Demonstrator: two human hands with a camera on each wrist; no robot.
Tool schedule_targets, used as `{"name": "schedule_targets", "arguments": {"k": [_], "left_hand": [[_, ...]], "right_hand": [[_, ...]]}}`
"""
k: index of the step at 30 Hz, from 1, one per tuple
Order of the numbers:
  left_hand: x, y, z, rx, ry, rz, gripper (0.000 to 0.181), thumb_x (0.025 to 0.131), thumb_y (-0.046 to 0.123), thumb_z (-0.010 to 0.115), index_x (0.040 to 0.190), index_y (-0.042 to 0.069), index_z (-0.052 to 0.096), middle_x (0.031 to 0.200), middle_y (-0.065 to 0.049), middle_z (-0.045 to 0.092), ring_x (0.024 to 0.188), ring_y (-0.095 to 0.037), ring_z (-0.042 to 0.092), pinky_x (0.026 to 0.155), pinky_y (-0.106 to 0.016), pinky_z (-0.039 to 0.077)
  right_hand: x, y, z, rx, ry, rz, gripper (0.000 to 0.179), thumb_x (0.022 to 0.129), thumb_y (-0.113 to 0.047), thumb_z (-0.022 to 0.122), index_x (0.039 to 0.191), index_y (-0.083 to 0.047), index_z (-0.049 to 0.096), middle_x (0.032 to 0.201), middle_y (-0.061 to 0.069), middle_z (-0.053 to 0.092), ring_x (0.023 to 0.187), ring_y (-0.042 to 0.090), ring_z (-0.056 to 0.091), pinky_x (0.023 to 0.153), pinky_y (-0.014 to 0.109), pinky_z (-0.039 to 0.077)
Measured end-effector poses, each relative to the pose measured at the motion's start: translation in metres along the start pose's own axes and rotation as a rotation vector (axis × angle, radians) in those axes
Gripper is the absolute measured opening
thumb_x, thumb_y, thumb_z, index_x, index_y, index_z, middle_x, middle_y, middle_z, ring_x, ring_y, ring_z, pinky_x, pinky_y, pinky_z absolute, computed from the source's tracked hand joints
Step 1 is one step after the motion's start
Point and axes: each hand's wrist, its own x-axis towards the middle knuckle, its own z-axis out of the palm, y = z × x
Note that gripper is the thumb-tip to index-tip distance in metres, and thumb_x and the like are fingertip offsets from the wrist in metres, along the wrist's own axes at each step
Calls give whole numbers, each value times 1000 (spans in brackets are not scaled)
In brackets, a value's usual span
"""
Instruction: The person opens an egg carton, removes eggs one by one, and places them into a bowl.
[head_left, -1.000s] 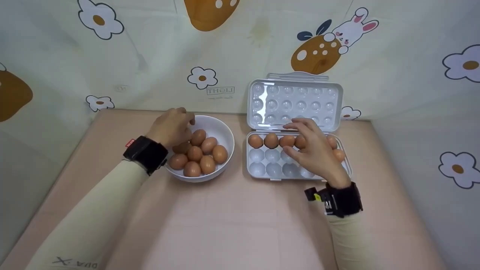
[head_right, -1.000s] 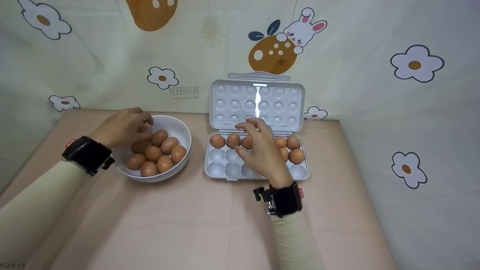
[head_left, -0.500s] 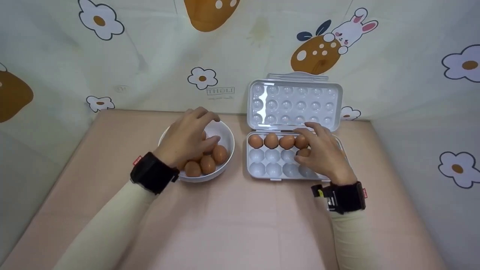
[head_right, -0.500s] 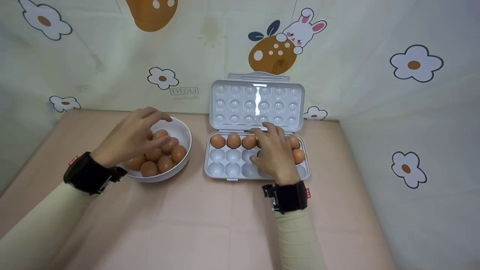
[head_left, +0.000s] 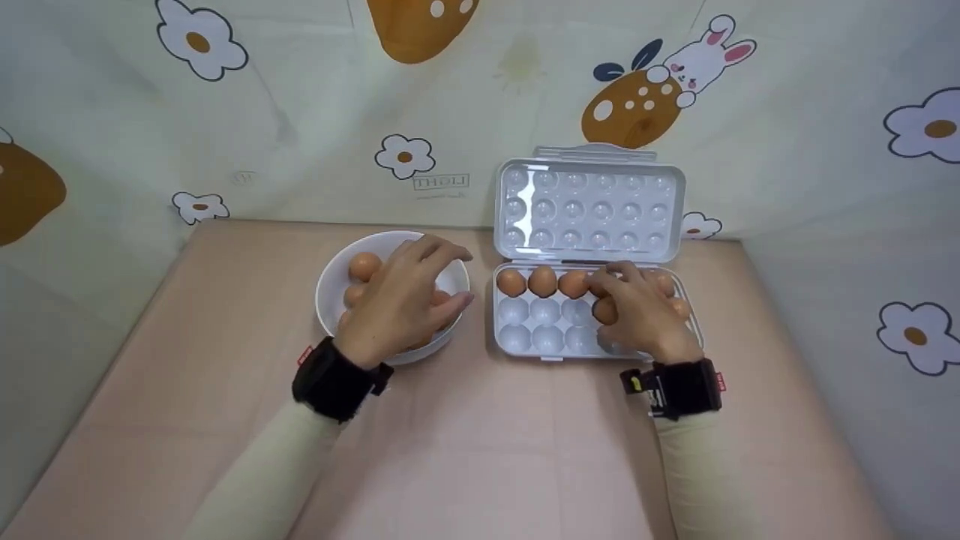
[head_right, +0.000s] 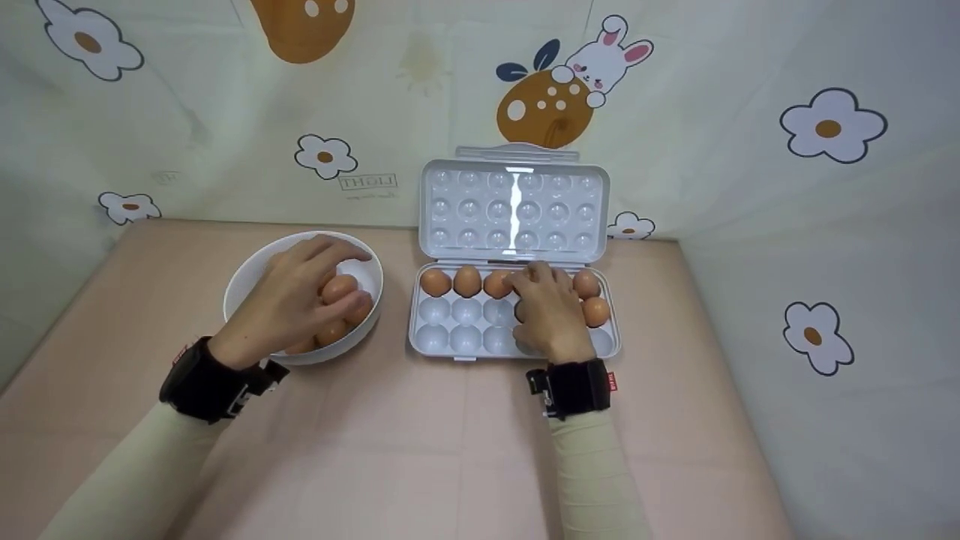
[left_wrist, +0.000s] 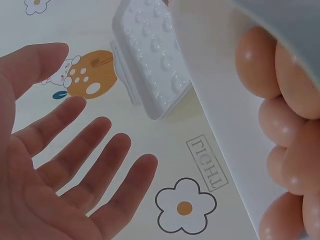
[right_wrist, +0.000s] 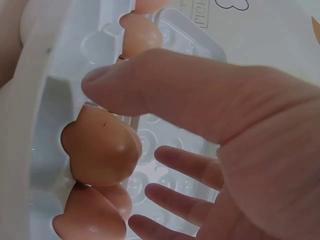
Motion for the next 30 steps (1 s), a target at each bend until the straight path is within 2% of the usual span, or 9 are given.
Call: {"name": "schedule_targets", "arguments": {"k": [4, 9, 15, 17, 22, 30], "left_hand": [[0, 1, 8, -12, 30, 28, 39, 95, 27, 80, 131, 16, 69, 129, -1, 66, 119, -25, 60, 99, -41, 50], [1, 2, 16, 15, 15, 4, 40, 94, 30, 80, 131, 20, 69, 129, 0, 66, 115, -23, 62, 93, -45, 46], [1, 4, 22, -2, 7, -19, 41, 93, 29, 81, 132, 19, 70, 131, -1, 66, 117, -24, 61, 98, -44, 46], [0, 4, 24, -20, 12, -18, 41, 93, 28, 81, 131, 19, 70, 131, -2, 66, 116, -24, 61, 97, -42, 48], [-3, 3, 29, -59, 27, -4, 38, 92, 23, 81, 129, 17, 71, 128, -1, 66, 113, -22, 61, 95, -37, 51], [-5, 3, 32, -77, 25, -1, 37, 93, 25, 80, 129, 18, 71, 128, 2, 66, 114, -21, 60, 95, -35, 50]], "right_hand": [[0, 0, 2, 29, -3, 0, 81, 71, 3, 85, 146, -18, 64, 151, 12, 48, 137, 41, 42, 105, 61, 47], [1, -1, 5, 55, 6, 22, 66, 71, 7, 85, 133, -12, 72, 138, 12, 52, 124, 36, 48, 100, 52, 51], [2, -1, 8, 55, 25, 18, 52, 70, 14, 83, 117, -7, 77, 124, 12, 59, 113, 33, 53, 96, 46, 53], [3, 0, 9, 61, 27, 25, 49, 69, 17, 82, 112, -7, 77, 115, 12, 62, 109, 33, 54, 90, 45, 54], [3, 1, 11, 74, 41, 41, 47, 64, 19, 80, 101, -10, 74, 97, 10, 61, 99, 31, 52, 80, 40, 47], [6, 4, 12, 47, 115, -23, 31, 73, 20, 69, 80, -10, 71, 78, 9, 61, 84, 28, 52, 69, 37, 40]]}}
